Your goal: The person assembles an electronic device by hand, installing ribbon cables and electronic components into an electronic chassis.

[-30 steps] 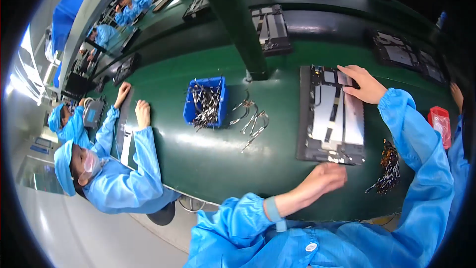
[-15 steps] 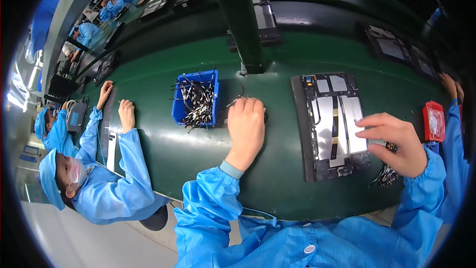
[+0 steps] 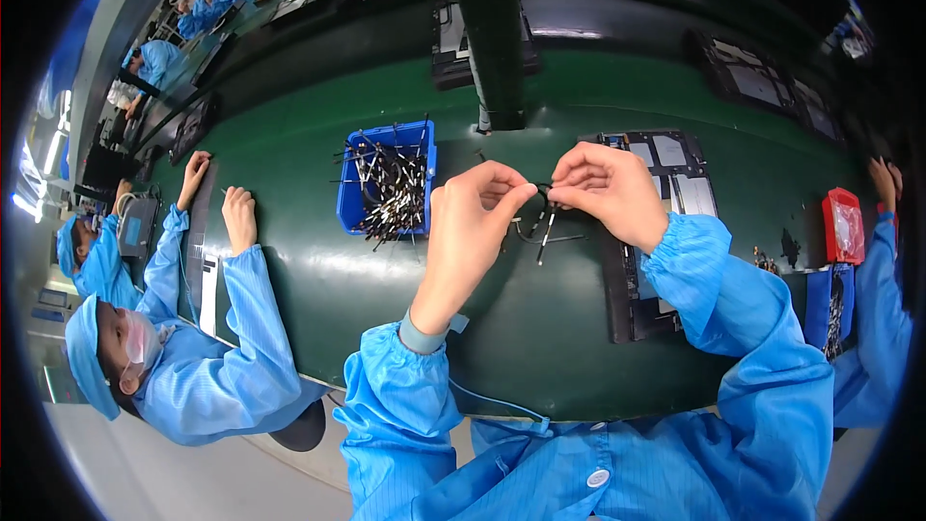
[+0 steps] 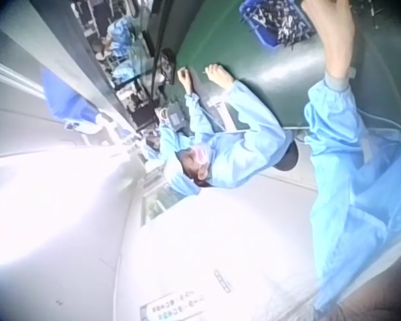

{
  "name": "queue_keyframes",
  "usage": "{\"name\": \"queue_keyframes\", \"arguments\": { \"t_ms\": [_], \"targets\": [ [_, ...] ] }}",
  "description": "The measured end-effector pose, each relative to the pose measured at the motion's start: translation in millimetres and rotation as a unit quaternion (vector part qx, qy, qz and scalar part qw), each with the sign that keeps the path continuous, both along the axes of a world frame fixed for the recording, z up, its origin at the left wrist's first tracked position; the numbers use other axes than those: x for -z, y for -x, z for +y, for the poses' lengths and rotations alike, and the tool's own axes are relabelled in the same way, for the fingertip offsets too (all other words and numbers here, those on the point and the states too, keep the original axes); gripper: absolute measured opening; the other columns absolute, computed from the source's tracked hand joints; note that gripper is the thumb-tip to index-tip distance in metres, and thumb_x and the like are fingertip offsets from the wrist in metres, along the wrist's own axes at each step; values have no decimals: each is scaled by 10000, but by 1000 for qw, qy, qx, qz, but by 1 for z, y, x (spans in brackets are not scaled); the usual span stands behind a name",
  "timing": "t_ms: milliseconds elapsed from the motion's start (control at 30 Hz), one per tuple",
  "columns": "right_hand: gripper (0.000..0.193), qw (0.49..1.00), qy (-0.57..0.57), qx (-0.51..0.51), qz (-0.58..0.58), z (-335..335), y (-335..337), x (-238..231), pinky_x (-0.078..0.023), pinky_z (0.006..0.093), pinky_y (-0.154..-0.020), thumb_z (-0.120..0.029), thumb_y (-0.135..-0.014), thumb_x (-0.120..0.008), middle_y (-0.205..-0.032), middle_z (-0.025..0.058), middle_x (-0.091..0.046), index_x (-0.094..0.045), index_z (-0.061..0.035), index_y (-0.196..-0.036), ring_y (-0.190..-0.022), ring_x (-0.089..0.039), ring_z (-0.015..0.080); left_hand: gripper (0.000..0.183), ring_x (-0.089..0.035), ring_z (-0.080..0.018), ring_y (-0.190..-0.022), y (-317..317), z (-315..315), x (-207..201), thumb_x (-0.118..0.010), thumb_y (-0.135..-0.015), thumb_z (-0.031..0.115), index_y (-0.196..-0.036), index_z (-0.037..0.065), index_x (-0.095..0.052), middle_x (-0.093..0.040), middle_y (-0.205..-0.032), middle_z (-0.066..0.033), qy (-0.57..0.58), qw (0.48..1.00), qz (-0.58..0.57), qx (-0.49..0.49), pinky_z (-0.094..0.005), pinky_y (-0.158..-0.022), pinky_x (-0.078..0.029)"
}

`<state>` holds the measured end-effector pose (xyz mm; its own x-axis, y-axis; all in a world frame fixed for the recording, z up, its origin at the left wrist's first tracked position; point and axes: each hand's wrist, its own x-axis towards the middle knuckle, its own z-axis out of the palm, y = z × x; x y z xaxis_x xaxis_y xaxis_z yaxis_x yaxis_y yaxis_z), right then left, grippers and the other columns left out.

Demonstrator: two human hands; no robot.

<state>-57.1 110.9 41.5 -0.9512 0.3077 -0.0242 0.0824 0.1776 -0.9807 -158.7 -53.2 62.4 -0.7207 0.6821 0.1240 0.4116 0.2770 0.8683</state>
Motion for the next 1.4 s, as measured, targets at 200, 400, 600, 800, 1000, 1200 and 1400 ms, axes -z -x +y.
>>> {"name": "queue_keyframes", "arguments": {
  "t_ms": [200,400,600,800,1000,1200,1400],
  "targets": [
    [205,994,-9,101,33,5,-5,-12,-533,230,-778,31,-838,-664,-907,55,-630,-565,-6,-1014,-845,-645,111,150,-700,-257,-775,5,-13,7,-661,-872,105,-958,-14,-687,-703,-894,-172,48,939,339,-26,-301,-685,-537],
    [128,992,-58,88,70,-1,-52,-74,-528,237,-739,41,-819,-675,-862,41,-620,-587,1,-903,-832,-643,119,270,-702,-217,-868,-51,-20,-34,-543,-961,115,-1192,-4,-617,-704,-983,-182,3,989,-60,132,-318,-761,-546],
    [120,968,-160,138,135,-10,-92,-92,-547,272,-760,57,-789,-688,-944,91,-649,-650,15,-896,-845,-654,164,320,-700,-188,-865,-89,-6,-46,-566,-930,11,-1245,-39,-559,-713,-919,-140,-60,933,-270,229,-292,-785,-571],
    [255,888,-404,78,208,-9,-143,-93,-527,297,-712,-16,-746,-752,-935,95,-678,-712,-35,-998,-830,-649,221,301,-710,-204,-821,-113,7,-59,-560,-914,-21,-1212,-55,-571,-710,-864,-138,-82,947,-181,253,-298,-751,-583],
    [209,967,-168,109,160,4,-177,-95,-534,296,-714,33,-774,-706,-924,99,-680,-710,0,-981,-806,-650,221,261,-712,-212,-834,-132,20,-67,-572,-909,-16,-1164,-64,-600,-711,-874,-150,-78,948,-65,300,-306,-758,-583],
    [169,895,-374,173,169,-10,-202,-99,-577,312,-704,31,-776,-695,-963,138,-701,-703,-2,-941,-846,-700,251,210,-710,-202,-842,-150,33,-60,-590,-908,-24,-1104,-93,-617,-712,-875,-149,-32,913,-312,262,-290,-779,-577],
    [176,923,-309,144,177,-8,-206,-87,-574,293,-695,35,-755,-713,-949,130,-705,-708,5,-928,-827,-703,237,162,-715,-168,-760,-159,34,-59,-662,-877,68,-1017,-12,-668,-720,-854,-107,-88,948,-111,286,-255,-641,-560]
  ]
}}
